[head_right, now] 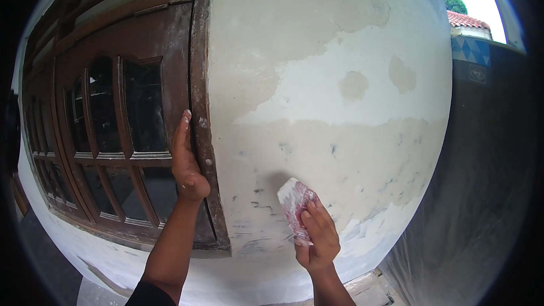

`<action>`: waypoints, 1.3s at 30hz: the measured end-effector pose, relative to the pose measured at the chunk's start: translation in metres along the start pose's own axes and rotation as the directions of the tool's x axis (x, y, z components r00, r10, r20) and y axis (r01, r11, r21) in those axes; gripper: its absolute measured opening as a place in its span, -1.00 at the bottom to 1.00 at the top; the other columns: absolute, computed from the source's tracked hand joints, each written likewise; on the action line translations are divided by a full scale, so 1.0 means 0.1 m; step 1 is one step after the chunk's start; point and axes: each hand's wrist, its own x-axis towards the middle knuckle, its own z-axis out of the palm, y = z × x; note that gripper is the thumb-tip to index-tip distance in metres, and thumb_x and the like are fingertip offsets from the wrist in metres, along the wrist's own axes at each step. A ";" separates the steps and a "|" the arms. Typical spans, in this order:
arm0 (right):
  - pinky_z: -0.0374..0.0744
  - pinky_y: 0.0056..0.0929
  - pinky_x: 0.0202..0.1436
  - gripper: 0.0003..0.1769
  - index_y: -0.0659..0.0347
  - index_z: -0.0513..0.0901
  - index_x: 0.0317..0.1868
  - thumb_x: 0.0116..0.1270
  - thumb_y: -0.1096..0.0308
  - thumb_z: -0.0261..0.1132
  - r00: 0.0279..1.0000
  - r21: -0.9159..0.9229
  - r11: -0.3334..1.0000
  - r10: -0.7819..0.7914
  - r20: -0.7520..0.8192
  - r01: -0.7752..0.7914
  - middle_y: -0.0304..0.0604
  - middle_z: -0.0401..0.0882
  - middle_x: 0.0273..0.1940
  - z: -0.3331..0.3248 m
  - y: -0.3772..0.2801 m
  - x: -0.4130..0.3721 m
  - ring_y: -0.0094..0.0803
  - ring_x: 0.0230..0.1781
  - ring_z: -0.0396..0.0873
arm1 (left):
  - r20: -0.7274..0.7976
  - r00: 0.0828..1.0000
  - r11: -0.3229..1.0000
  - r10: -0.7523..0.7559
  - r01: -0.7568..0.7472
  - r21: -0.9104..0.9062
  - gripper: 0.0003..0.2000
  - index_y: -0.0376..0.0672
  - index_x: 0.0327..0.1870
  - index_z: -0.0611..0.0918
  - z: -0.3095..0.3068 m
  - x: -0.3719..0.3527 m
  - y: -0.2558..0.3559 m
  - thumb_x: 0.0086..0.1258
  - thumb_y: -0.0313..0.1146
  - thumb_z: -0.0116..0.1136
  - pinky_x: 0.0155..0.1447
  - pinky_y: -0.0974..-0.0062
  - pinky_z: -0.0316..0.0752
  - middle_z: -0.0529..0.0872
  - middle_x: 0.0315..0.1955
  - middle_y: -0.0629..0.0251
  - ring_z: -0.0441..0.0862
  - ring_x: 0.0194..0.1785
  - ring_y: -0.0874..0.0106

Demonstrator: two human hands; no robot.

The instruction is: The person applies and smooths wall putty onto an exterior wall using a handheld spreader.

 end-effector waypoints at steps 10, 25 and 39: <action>0.73 -0.20 0.00 -0.54 0.41 0.54 0.05 0.63 0.10 0.00 0.484 0.580 0.366 0.873 0.058 -0.728 -0.01 0.68 -0.08 -0.58 0.11 -1.09 -0.27 -0.12 0.71 | 0.059 0.885 0.837 -0.461 0.456 -0.302 0.01 -0.47 0.48 0.17 0.56 -2.30 1.35 0.43 0.47 -0.43 0.62 0.05 -0.04 0.23 0.47 -0.17 0.15 0.57 0.02; 0.70 -0.30 -0.21 -0.68 0.27 0.50 0.16 0.58 0.23 0.11 -0.235 0.583 -0.366 0.928 0.290 -0.725 -0.09 0.67 -0.12 -2.84 1.29 -2.13 -0.33 -0.18 0.69 | 0.413 0.285 0.222 -0.865 0.955 -0.194 -0.03 -0.36 0.50 0.20 2.49 -3.97 2.86 0.44 0.47 -0.41 0.63 0.12 -0.08 0.26 0.48 -0.13 0.14 0.58 0.09; 0.56 -0.49 -0.34 -0.76 0.33 0.65 -0.05 0.39 0.35 0.32 -0.387 -0.415 -0.421 0.907 -0.166 -0.807 -0.20 0.68 -0.37 -4.62 2.04 -5.55 -0.57 -0.40 0.59 | 0.325 -0.723 -0.750 -0.610 0.659 0.059 -0.21 -0.38 0.38 0.39 3.29 -6.72 3.78 0.60 0.27 -0.43 0.58 0.25 0.11 0.46 0.35 -0.02 0.35 0.47 0.21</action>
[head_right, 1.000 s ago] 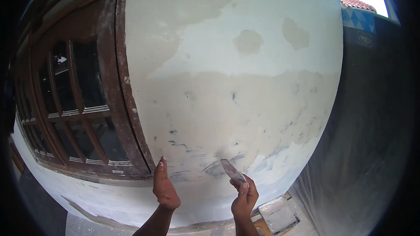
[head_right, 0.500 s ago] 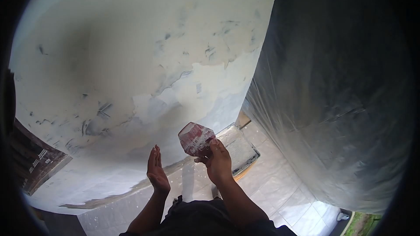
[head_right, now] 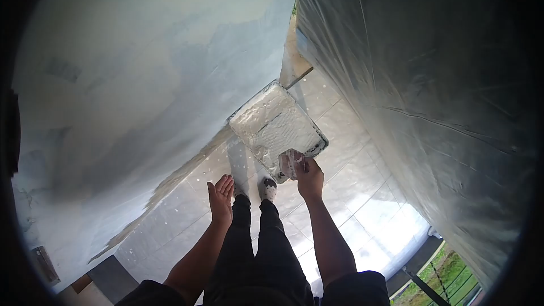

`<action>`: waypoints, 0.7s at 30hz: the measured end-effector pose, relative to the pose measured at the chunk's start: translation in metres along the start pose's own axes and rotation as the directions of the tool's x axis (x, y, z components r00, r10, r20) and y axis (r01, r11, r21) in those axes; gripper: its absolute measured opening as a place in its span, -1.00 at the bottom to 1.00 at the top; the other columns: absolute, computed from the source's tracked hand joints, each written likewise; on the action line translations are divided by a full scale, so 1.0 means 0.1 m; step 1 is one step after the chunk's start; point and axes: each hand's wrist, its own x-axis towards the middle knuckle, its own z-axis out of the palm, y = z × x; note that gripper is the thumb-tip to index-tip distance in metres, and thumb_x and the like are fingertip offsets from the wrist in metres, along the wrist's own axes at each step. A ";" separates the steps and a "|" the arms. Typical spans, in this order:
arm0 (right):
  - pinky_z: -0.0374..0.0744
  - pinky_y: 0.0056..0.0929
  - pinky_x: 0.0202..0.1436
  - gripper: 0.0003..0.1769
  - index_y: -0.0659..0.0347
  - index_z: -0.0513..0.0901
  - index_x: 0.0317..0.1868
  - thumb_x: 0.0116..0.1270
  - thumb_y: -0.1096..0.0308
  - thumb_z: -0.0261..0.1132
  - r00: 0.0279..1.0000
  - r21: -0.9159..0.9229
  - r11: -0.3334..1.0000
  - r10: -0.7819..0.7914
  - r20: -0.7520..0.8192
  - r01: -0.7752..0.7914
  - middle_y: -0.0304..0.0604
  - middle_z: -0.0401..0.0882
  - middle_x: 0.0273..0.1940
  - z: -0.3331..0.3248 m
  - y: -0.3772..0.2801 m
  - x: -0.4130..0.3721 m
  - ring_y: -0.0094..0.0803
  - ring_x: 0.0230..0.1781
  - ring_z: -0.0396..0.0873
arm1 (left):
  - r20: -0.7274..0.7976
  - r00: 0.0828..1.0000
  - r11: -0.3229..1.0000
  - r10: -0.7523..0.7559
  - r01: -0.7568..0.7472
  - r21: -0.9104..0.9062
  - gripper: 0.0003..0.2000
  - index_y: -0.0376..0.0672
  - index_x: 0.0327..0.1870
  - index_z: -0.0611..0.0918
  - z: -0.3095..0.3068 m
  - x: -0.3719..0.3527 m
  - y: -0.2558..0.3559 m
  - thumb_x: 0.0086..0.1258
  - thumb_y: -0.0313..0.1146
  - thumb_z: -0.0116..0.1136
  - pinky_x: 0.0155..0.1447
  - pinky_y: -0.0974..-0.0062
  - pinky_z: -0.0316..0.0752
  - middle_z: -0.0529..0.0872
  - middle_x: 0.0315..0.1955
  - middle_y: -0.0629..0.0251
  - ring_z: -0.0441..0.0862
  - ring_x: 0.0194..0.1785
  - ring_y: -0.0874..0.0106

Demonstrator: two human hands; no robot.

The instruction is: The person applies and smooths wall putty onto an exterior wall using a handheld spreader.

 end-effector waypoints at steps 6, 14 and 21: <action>0.61 -0.21 -0.17 -0.75 0.25 0.66 -0.07 0.38 0.25 0.31 0.995 -0.189 0.976 -0.103 0.014 0.104 0.03 0.73 -0.30 0.59 0.34 0.39 -0.07 -0.26 0.73 | -0.120 0.965 0.972 -0.233 0.235 0.004 -0.12 -0.37 0.38 0.39 0.13 0.72 -0.72 0.51 0.39 -0.39 0.56 0.27 0.11 0.48 0.34 -0.01 0.38 0.44 0.22; 0.61 -0.10 -0.14 -0.77 0.26 0.61 -0.06 0.38 0.30 0.29 0.986 -0.135 0.986 -0.080 0.143 0.100 0.13 0.71 -0.26 0.93 0.54 0.61 0.12 -0.19 0.69 | -0.140 0.920 0.930 -0.365 0.366 -0.022 -0.05 -0.42 0.34 0.40 0.27 1.12 -0.96 0.44 0.47 -0.38 0.50 0.25 0.18 0.53 0.26 -0.04 0.44 0.35 0.19; 0.61 -0.09 -0.13 -0.76 0.25 0.60 -0.03 0.38 0.30 0.28 0.985 -0.152 0.983 -0.075 0.157 0.099 0.14 0.71 -0.25 0.98 0.64 0.70 0.13 -0.17 0.69 | -0.138 0.929 0.938 -0.344 0.347 -0.004 -0.05 -0.44 0.33 0.40 0.35 1.17 -1.06 0.45 0.47 -0.37 0.47 0.26 0.24 0.54 0.22 -0.08 0.46 0.32 0.17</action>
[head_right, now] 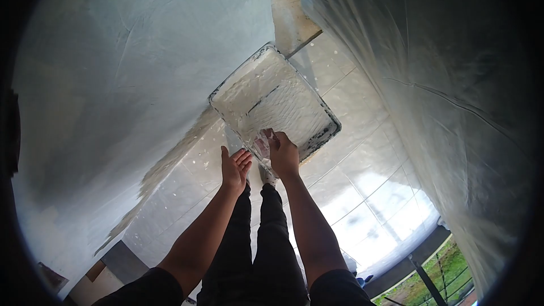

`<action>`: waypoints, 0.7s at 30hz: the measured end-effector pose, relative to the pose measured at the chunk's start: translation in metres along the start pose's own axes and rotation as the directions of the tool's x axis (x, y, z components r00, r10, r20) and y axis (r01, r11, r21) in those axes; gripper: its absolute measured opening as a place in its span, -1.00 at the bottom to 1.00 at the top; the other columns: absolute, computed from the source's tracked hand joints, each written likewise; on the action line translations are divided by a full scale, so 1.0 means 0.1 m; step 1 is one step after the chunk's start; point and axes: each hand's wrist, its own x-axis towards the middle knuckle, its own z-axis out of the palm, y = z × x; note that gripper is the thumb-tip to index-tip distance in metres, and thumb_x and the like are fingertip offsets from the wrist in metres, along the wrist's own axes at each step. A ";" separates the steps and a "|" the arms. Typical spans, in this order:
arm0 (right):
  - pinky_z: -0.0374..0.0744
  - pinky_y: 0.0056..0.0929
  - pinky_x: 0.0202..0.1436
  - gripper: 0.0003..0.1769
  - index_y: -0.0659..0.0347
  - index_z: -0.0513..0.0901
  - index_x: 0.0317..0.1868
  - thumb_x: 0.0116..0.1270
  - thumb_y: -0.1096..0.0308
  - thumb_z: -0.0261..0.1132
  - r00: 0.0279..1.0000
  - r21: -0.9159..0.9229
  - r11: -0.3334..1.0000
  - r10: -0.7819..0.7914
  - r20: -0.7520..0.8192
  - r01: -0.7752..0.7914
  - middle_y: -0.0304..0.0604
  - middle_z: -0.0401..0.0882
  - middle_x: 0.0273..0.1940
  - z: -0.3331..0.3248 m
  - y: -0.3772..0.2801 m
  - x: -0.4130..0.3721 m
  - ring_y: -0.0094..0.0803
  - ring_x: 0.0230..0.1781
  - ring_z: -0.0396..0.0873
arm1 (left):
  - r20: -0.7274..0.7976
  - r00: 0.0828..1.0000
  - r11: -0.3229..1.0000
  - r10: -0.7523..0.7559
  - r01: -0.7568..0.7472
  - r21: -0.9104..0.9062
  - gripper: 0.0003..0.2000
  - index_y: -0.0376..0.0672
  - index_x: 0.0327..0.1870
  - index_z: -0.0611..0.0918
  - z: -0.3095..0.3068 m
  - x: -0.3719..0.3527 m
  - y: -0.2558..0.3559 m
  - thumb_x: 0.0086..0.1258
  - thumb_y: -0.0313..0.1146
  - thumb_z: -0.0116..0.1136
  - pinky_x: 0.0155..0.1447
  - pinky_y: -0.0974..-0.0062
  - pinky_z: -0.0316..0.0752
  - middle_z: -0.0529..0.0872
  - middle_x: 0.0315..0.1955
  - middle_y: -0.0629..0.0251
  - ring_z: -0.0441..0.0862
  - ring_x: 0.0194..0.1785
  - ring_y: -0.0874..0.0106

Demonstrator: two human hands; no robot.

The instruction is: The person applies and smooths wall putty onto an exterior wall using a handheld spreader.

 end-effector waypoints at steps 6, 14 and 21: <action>0.60 -0.10 -0.13 -0.76 0.25 0.60 -0.04 0.37 0.31 0.28 1.000 0.021 1.000 0.007 0.017 -0.007 0.15 0.70 -0.26 0.02 0.01 -0.03 0.14 -0.17 0.68 | -0.022 0.998 0.998 -0.056 0.055 -0.042 -0.06 -0.40 0.37 0.40 0.05 -0.03 -0.01 0.46 0.46 -0.40 0.46 0.32 0.26 0.54 0.26 -0.01 0.47 0.35 0.24; 0.60 -0.09 -0.12 -0.76 0.27 0.60 -0.04 0.37 0.33 0.28 0.999 0.009 1.000 0.020 0.047 -0.021 0.16 0.70 -0.26 0.02 -0.05 0.00 0.15 -0.16 0.68 | 0.012 0.998 0.992 -0.068 0.069 -0.102 0.01 -0.50 0.35 0.36 0.05 -0.02 -0.05 0.42 0.50 -0.37 0.48 0.22 0.27 0.50 0.23 -0.06 0.46 0.31 0.17; 0.60 -0.10 -0.14 -0.76 0.28 0.59 -0.03 0.39 0.31 0.27 0.999 0.036 0.998 -0.044 0.009 0.043 0.14 0.71 -0.26 0.01 -0.05 0.02 0.14 -0.19 0.68 | 0.050 0.993 0.982 -0.102 0.109 -0.152 0.02 -0.50 0.40 0.31 0.00 -0.01 -0.03 0.43 0.49 -0.41 0.55 0.17 0.17 0.41 0.34 -0.15 0.36 0.42 0.08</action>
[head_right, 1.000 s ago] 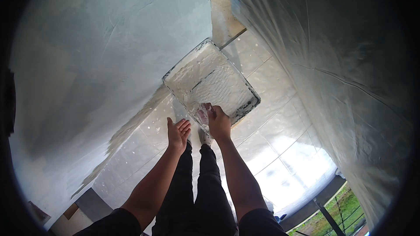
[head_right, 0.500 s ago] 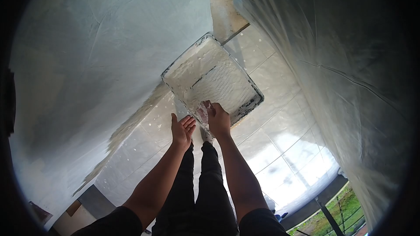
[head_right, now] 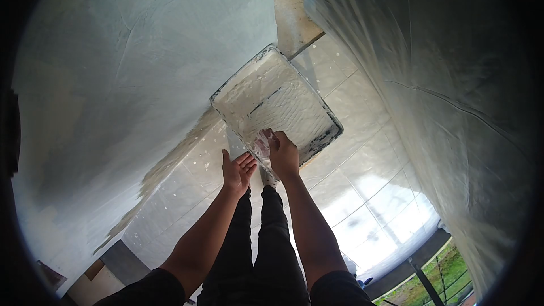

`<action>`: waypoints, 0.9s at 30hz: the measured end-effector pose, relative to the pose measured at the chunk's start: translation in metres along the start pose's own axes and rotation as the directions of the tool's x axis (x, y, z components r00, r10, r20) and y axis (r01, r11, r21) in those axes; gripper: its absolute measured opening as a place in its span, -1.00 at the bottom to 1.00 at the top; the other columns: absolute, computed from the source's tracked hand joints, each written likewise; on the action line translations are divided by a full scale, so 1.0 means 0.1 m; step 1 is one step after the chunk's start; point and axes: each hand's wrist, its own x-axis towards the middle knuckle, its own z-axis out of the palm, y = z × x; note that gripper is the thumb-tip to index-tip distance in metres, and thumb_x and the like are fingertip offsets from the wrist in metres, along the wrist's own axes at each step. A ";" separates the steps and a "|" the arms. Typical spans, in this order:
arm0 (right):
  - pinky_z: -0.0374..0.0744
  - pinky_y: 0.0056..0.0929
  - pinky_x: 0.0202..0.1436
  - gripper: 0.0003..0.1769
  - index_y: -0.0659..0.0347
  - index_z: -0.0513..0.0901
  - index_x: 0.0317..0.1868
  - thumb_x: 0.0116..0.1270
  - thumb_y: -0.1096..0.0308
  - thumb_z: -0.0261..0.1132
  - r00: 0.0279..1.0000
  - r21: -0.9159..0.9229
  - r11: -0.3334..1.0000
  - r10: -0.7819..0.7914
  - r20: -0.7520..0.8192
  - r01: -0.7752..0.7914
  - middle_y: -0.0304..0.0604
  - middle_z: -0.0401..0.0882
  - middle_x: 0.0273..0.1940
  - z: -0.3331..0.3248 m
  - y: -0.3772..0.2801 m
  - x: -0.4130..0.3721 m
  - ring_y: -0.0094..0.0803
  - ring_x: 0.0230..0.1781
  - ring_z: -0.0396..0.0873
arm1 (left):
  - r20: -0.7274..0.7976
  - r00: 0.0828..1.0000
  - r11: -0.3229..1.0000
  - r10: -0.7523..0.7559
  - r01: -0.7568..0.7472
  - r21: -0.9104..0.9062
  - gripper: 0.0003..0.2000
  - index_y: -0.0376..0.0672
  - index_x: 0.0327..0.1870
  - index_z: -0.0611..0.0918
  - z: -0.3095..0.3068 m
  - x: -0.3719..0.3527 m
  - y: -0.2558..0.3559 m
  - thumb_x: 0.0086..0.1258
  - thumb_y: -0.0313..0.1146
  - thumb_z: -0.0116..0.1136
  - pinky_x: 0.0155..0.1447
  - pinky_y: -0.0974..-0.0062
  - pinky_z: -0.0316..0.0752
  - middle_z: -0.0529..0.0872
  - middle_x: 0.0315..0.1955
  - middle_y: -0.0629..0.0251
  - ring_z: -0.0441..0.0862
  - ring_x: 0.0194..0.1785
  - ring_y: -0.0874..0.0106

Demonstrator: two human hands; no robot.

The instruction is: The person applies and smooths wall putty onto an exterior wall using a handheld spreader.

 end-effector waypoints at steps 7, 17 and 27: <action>0.60 -0.23 -0.17 -0.76 0.25 0.62 -0.03 0.39 0.30 0.30 0.996 0.067 0.998 -0.009 -0.093 0.015 0.08 0.70 -0.30 -0.08 -0.01 0.00 -0.02 -0.26 0.72 | 0.052 0.999 0.999 -0.012 0.014 -0.037 0.04 -0.50 0.40 0.30 -0.06 0.03 -0.02 0.41 0.51 -0.40 0.54 0.16 0.17 0.42 0.34 -0.15 0.36 0.42 0.07; 0.59 -0.10 -0.12 -0.78 0.26 0.62 -0.01 0.41 0.35 0.23 0.988 -0.053 0.994 -0.090 0.123 0.097 0.14 0.68 -0.22 -0.04 -0.06 -0.06 0.12 -0.17 0.66 | 0.042 0.999 0.999 -0.019 0.021 -0.045 0.04 -0.50 0.39 0.31 -0.05 0.04 -0.01 0.41 0.51 -0.39 0.54 0.17 0.19 0.42 0.32 -0.14 0.38 0.40 0.07; 0.60 -0.17 -0.17 -0.79 0.27 0.63 -0.05 0.40 0.34 0.25 0.983 -0.086 0.979 -0.183 -0.005 0.182 0.14 0.67 -0.27 -0.04 0.09 -0.07 0.10 -0.23 0.68 | 0.067 0.998 0.999 -0.008 0.011 -0.042 0.04 -0.51 0.39 0.31 -0.04 0.04 -0.01 0.41 0.51 -0.38 0.54 0.16 0.19 0.42 0.32 -0.14 0.37 0.41 0.07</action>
